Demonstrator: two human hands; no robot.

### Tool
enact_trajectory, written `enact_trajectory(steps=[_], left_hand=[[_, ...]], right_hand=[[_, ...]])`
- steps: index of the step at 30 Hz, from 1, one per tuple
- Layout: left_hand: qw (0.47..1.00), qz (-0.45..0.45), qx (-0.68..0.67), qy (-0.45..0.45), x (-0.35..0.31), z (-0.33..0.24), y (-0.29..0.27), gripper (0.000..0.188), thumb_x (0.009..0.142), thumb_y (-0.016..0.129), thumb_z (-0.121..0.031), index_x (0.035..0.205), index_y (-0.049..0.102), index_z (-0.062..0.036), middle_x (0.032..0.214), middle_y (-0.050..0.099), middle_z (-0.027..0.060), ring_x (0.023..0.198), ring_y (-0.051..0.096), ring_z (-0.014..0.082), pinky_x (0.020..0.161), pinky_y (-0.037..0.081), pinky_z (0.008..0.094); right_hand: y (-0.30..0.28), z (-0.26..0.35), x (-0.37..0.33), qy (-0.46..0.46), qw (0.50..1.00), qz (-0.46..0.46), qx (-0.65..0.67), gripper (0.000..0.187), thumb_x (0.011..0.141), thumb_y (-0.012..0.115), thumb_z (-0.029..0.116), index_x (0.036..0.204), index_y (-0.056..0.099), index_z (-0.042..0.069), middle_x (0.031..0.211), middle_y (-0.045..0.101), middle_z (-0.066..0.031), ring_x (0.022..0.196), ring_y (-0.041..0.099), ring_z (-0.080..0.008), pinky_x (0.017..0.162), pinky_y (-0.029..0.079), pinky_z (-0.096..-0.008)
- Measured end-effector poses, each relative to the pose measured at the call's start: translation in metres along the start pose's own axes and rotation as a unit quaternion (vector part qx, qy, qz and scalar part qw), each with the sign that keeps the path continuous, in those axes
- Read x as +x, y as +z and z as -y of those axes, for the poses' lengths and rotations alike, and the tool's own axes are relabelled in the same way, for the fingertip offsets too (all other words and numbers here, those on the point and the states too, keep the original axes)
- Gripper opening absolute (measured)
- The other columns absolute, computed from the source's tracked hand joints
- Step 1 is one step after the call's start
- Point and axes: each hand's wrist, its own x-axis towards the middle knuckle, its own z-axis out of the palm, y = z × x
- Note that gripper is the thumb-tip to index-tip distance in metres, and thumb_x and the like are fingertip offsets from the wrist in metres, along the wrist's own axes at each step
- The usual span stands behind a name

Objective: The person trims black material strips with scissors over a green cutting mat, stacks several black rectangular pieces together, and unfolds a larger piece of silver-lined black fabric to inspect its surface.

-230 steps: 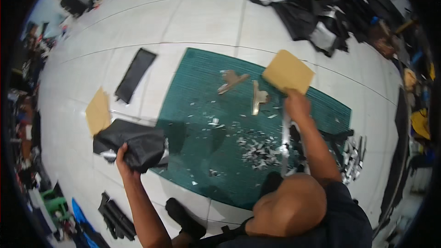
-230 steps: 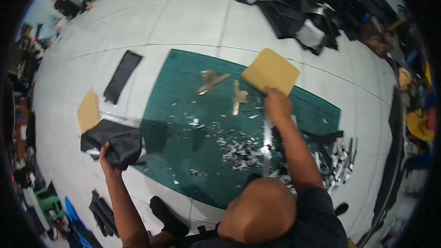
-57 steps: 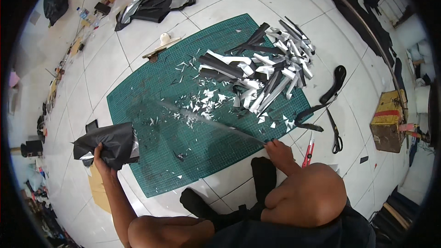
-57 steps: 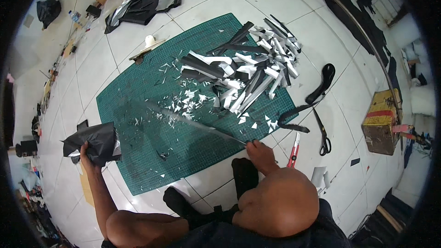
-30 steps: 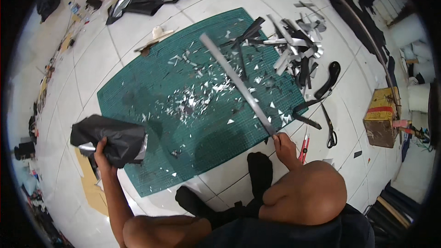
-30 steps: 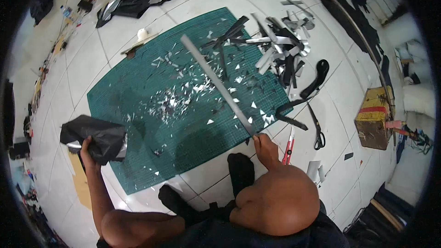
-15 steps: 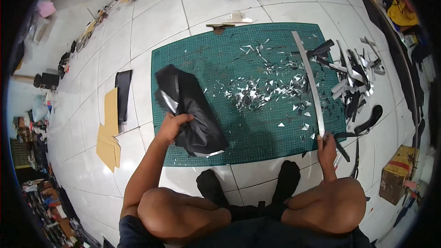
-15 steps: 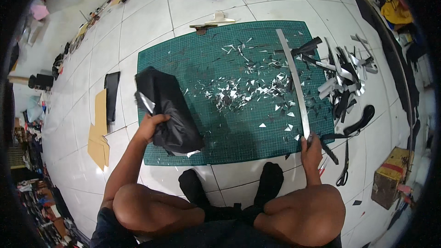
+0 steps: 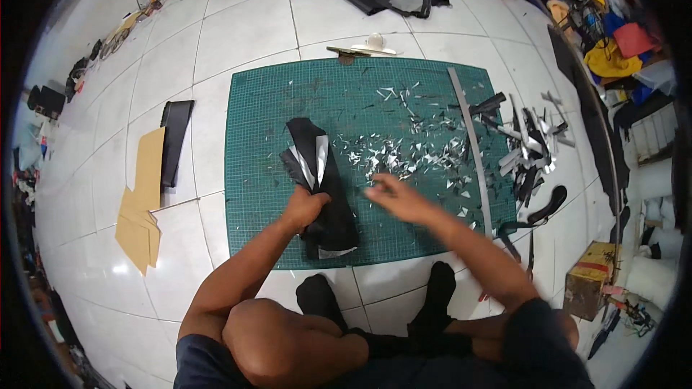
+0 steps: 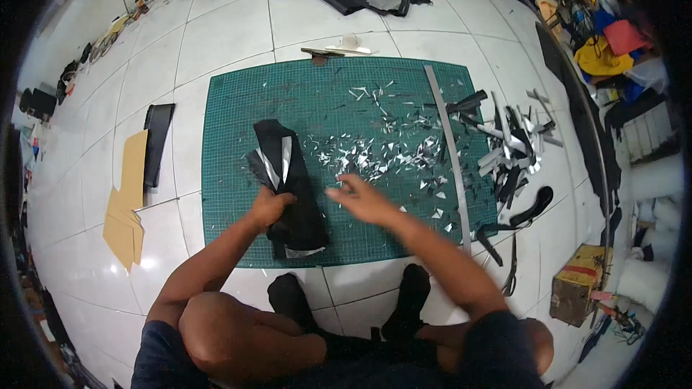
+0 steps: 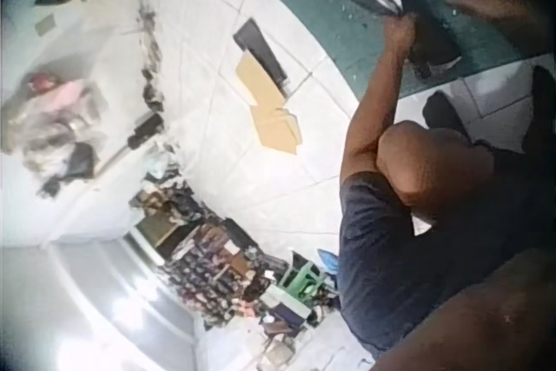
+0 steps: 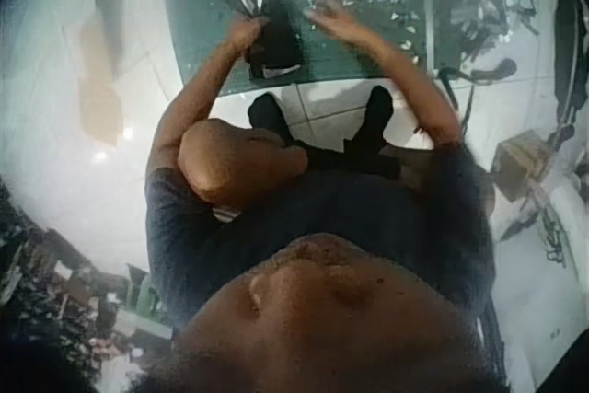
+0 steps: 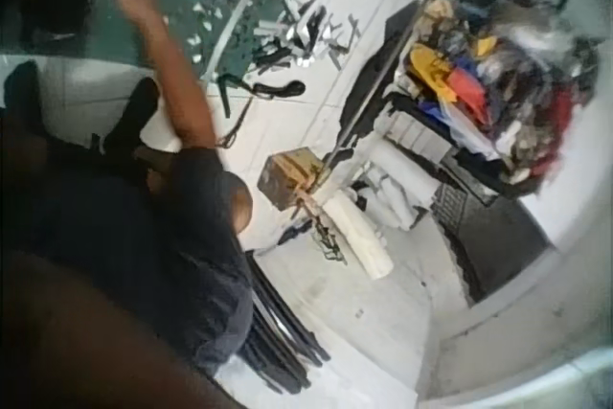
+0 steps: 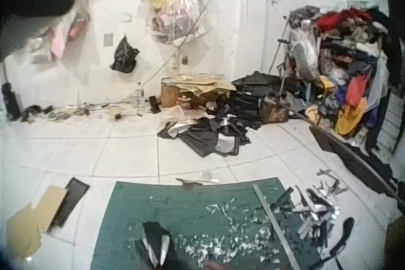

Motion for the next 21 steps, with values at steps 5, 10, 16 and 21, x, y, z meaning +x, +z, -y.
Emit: enact_trajectory(steps=[5,10,16,21], left_hand=[[0.98,0.054,-0.146,-0.127,0.006,-0.001,0.008,0.045,0.08,0.064,-0.023,0.114,0.054,0.0046,0.098,0.063,0.0146,0.083,0.063,0.0256,0.075,0.052,0.0372],[0.941,0.137,-0.269,-0.15,-0.003,-0.027,0.008,0.059,0.087,0.055,-0.048,0.122,0.049,0.0,0.111,0.059,0.0146,0.098,0.06,0.0266,0.084,0.05,0.0381],[0.929,0.184,-0.267,-0.18,0.007,-0.012,0.01,0.058,0.092,0.044,-0.051,0.128,0.046,-0.0054,0.119,0.054,0.0146,0.107,0.056,0.0262,0.091,0.047,0.0383],[0.947,0.157,-0.221,-0.171,0.01,-0.005,0.011,0.05,0.094,0.042,-0.042,0.128,0.046,-0.0056,0.122,0.053,0.0156,0.106,0.057,0.0249,0.089,0.049,0.0382]], right_hand=[[0.101,-0.02,0.028,-0.044,0.976,-0.211,0.018,0.074,0.086,0.056,0.053,0.133,0.04,-0.002,0.125,0.05,-0.0234,0.111,0.054,-0.0334,0.094,0.043,-0.0409],[0.084,0.019,0.015,0.019,0.986,-0.071,0.151,0.073,0.09,0.05,0.053,0.137,0.037,-0.002,0.132,0.044,-0.0215,0.12,0.046,-0.0294,0.101,0.036,-0.0343],[0.09,0.01,0.015,0.044,0.975,-0.062,0.208,0.068,0.091,0.049,0.052,0.131,0.042,-0.002,0.125,0.049,-0.0194,0.118,0.046,-0.025,0.095,0.039,-0.0341],[0.104,-0.022,0.022,0.077,0.921,-0.179,0.337,0.071,0.087,0.053,0.055,0.126,0.046,-0.004,0.122,0.05,-0.0203,0.115,0.049,-0.0231,0.091,0.043,-0.0327]])
